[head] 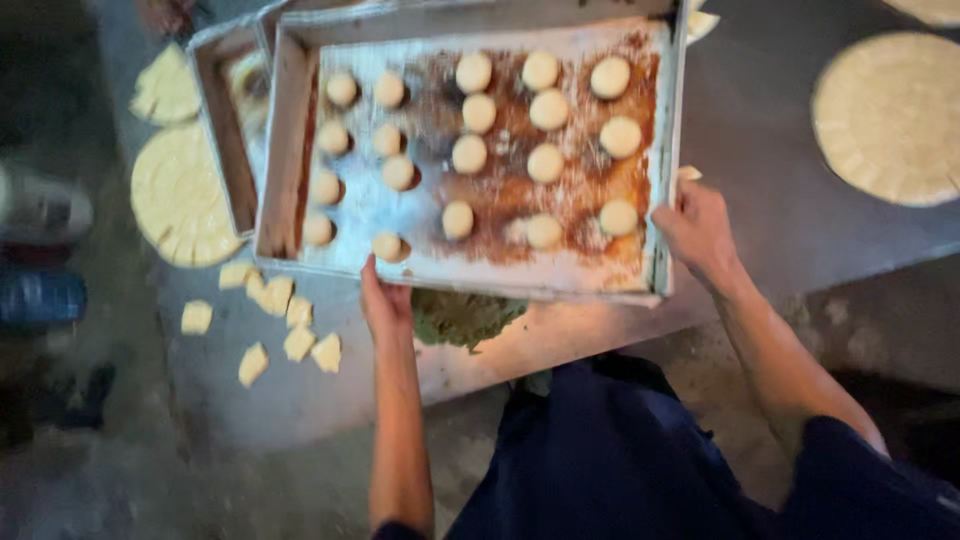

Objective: The person pinches pieces from a sheet of dough, flattens each piece by hand, spoons green filling onto it, folds and rolls the dough around the filling into a ball, and places the filled dough balls onto baking trays. The person carries filled trays across the room and stacks them.

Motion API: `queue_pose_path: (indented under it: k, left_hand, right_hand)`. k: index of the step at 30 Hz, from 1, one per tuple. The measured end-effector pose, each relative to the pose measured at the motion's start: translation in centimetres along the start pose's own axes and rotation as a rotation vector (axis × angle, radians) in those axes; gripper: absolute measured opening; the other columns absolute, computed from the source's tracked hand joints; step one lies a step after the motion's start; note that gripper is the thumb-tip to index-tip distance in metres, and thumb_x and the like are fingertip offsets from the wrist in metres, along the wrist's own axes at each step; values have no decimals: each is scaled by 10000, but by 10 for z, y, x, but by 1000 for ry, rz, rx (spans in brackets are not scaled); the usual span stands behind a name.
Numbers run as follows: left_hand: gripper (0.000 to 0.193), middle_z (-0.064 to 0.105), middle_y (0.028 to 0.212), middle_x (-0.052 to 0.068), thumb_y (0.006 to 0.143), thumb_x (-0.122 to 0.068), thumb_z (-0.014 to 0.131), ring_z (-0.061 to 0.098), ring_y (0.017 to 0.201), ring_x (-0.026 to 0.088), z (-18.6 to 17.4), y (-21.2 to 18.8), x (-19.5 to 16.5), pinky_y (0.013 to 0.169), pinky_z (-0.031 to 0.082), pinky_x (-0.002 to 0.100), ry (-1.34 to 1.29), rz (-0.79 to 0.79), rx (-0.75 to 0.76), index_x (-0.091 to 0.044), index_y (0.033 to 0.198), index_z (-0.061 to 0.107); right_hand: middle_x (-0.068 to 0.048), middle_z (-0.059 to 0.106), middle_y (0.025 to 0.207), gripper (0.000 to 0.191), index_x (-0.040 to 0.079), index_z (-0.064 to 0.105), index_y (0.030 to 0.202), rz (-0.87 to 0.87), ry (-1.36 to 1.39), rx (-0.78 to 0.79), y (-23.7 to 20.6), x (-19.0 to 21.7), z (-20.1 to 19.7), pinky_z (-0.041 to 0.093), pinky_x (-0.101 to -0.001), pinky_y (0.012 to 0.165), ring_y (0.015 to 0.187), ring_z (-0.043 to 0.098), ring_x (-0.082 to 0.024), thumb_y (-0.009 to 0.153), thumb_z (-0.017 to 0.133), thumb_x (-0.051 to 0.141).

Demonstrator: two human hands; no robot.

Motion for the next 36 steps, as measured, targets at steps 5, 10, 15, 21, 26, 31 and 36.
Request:
queue_pose_path:
  k: [5, 10, 15, 21, 26, 31, 36]
  left_hand:
    - [156, 609, 898, 11, 1000, -141, 731, 574, 730, 120, 17, -52, 57, 678, 545, 321, 290, -187, 33, -32, 1073, 648]
    - [92, 661, 856, 20, 906, -123, 672, 644, 721, 116, 116, -99, 130, 636, 561, 284, 530, -212, -2, -49, 961, 681]
    - [149, 696, 910, 65, 898, -119, 676, 631, 723, 138, 255, -178, 252, 599, 521, 276, 550, -216, 256, -6, 988, 710]
    - [134, 716, 951, 134, 885, -70, 652, 726, 843, 213, 375, -268, 422, 721, 594, 295, 622, -292, 394, 37, 965, 661]
    - [159, 725, 1022, 161, 928, -63, 650, 720, 911, 243, 460, -286, 528, 781, 599, 343, 676, -334, 493, 73, 1011, 658]
    - [192, 729, 1039, 153, 915, -78, 635, 734, 940, 245, 536, -297, 619, 818, 620, 365, 693, -360, 503, 65, 1037, 674]
    - [200, 717, 1066, 159, 936, -84, 659, 736, 958, 245, 634, -312, 738, 845, 637, 377, 660, -375, 541, 91, 1033, 655]
  right_hand:
    - [27, 642, 812, 242, -19, 698, 1067, 148, 126, -81, -73, -80, -91, 467, -267, 613, 730, 538, -34, 878, 616, 107]
    - [42, 572, 779, 194, -4, 693, 1046, 216, 147, -241, -133, -167, -204, 426, -268, 583, 712, 487, -37, 890, 629, 92]
    - [68, 658, 843, 218, 11, 691, 1043, 254, 218, -476, -192, -252, -326, 502, -254, 627, 758, 553, -27, 882, 661, 154]
    - [-76, 729, 730, 276, 14, 729, 937, 672, 144, -791, -245, -342, -466, 531, -344, 637, 701, 679, -124, 875, 666, 275]
    - [-182, 677, 663, 385, 2, 715, 803, 710, -64, -901, -237, -391, -555, 526, -420, 599, 616, 698, -261, 904, 650, 368]
    - [-220, 655, 681, 426, -18, 690, 777, 704, -126, -923, -200, -451, -643, 519, -445, 601, 634, 698, -322, 914, 656, 383]
    - [-218, 648, 672, 421, -19, 684, 770, 669, -129, -1003, -148, -522, -758, 518, -443, 592, 622, 682, -321, 898, 663, 381]
Point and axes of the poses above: each hand's wrist, its own y-axis towards the middle knuckle, its own z-axis out of the palm, x = y × z, the point moved 4 cm from there along y, towards the middle knuckle
